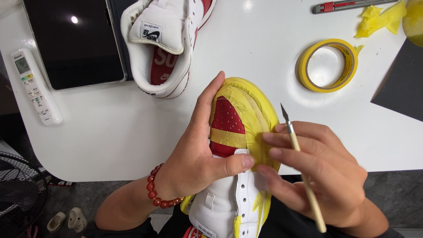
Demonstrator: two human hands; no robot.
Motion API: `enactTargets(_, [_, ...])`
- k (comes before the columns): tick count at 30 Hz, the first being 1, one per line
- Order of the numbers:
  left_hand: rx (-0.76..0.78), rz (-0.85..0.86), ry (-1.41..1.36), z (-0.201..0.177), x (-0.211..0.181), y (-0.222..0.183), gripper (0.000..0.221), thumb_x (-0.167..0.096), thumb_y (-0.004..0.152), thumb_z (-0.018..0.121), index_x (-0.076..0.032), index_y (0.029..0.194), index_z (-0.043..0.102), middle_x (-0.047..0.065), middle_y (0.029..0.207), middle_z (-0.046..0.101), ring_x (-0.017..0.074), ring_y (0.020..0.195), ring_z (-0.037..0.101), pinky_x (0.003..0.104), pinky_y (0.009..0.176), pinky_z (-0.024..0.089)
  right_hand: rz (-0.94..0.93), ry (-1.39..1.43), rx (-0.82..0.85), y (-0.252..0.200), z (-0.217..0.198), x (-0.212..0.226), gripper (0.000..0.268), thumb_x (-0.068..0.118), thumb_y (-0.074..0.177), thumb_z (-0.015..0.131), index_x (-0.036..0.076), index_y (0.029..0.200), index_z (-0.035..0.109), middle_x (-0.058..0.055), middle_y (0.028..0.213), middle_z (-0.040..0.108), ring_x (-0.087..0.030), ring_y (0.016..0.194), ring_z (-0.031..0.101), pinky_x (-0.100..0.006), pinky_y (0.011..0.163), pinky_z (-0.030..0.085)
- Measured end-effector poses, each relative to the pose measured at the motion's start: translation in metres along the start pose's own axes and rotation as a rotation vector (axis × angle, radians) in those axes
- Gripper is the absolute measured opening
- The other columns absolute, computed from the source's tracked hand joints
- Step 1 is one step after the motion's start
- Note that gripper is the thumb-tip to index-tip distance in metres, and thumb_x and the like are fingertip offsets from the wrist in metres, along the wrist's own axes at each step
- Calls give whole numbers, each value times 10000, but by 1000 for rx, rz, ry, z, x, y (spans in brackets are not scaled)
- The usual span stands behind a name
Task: Apply yellow masking tape and use a precision knife to cut out patterns for shoe customization.
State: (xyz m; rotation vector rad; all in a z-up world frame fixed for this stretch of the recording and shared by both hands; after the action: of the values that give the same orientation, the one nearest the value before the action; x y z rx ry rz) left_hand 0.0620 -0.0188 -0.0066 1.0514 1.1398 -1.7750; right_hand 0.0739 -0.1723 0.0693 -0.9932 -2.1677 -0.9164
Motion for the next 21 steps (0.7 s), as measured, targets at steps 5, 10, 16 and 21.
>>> enactTargets(5, [-4,-10,-16,-2,2,3,1195,-289,835,765,-4,1665,-47,243,1579,379,299,1481,469,420,1231,434,57,55,14,-2,2,-8,364,82,717,868,8,993,642,-164,1029,731,-337,1044,715,-399,897,593])
enactTargets(10, [-7,-29,-30,0,1,3,1191,-278,826,762,-7,1655,-49,240,1561,391,297,1452,490,419,1205,451,-13,-10,28,3,3,0,398,80,703,879,3,1022,654,-157,1045,735,-339,1003,700,-380,840,590])
enactTargets(16, [-5,-8,10,2,-4,1,1155,-241,851,748,-7,1654,-49,230,1530,409,291,1435,511,414,1196,478,-90,-75,61,11,2,13,396,73,696,897,0,1006,662,-154,1042,735,-348,988,702,-379,786,592])
enactTargets(21, [-9,9,40,2,-5,-1,1148,-246,860,740,1,1656,-48,235,1542,399,294,1446,504,416,1214,468,-159,-85,57,8,3,14,401,81,712,921,2,1004,657,-148,1002,737,-358,948,717,-396,767,600])
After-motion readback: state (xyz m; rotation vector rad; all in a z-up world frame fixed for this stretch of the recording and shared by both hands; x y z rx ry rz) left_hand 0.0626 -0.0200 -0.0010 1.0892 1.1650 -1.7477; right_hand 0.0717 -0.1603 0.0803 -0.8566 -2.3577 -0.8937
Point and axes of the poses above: each hand's wrist, its own y-axis towards the middle knuckle, its own z-axis out of the palm, x = y × z, the point moved 8 cm from there along y, towards the middle knuckle
